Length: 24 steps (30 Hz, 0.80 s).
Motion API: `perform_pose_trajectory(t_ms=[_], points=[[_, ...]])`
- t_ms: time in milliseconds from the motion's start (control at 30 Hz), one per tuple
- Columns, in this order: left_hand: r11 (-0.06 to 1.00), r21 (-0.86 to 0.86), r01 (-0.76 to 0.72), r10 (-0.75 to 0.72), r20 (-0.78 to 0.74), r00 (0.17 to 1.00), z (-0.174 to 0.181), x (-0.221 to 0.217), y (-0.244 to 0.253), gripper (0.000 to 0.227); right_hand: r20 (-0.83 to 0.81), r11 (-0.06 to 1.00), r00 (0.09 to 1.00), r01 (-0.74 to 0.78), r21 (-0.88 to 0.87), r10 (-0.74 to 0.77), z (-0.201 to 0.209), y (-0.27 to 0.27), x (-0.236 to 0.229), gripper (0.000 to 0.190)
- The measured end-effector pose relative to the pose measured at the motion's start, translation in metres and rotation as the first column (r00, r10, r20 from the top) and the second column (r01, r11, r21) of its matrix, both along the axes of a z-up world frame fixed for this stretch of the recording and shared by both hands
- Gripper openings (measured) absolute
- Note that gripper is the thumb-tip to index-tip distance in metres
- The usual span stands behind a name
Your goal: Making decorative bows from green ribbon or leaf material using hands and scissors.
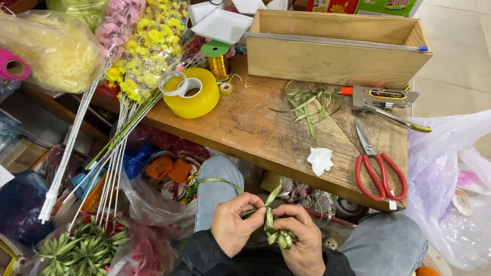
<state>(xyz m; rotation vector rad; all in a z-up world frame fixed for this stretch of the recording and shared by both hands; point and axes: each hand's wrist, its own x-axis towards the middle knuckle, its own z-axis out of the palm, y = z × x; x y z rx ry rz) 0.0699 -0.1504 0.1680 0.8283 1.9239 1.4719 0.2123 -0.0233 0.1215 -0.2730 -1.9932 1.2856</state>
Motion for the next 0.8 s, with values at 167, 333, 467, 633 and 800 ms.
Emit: perform_pose_trajectory(t_ms=[167, 333, 467, 633, 800], points=[[0.991, 0.106, -0.084, 0.082, 0.019, 0.996, -0.012, 0.003, 0.001, 0.007, -0.052, 0.999, 0.998, 0.038, 0.003, -0.038, 0.015, -0.006, 0.001, 0.018], [0.989, 0.140, -0.049, 0.055, -0.039, 0.998, -0.002, 0.002, 0.004, 0.007, 0.024, 0.994, 0.999, -0.028, -0.108, 0.031, 0.041, -0.007, 0.008, 0.019], [0.985, 0.174, -0.016, 0.032, -0.086, 0.996, 0.002, -0.006, 0.000, 0.006, -0.082, 0.648, 0.977, -0.192, -0.737, 0.197, 0.032, -0.006, 0.003, 0.019], [0.991, 0.124, -0.045, 0.061, -0.126, 0.990, 0.006, -0.016, -0.018, 0.005, 0.086, 0.179, 0.996, 0.092, -0.980, -0.038, 0.042, -0.006, -0.015, 0.022], [0.952, 0.271, -0.140, 0.188, -0.161, 0.969, 0.025, -0.024, -0.035, 0.008, 0.198, 0.197, 0.793, 0.101, -0.975, 0.576, 0.011, -0.017, -0.012, 0.016]])
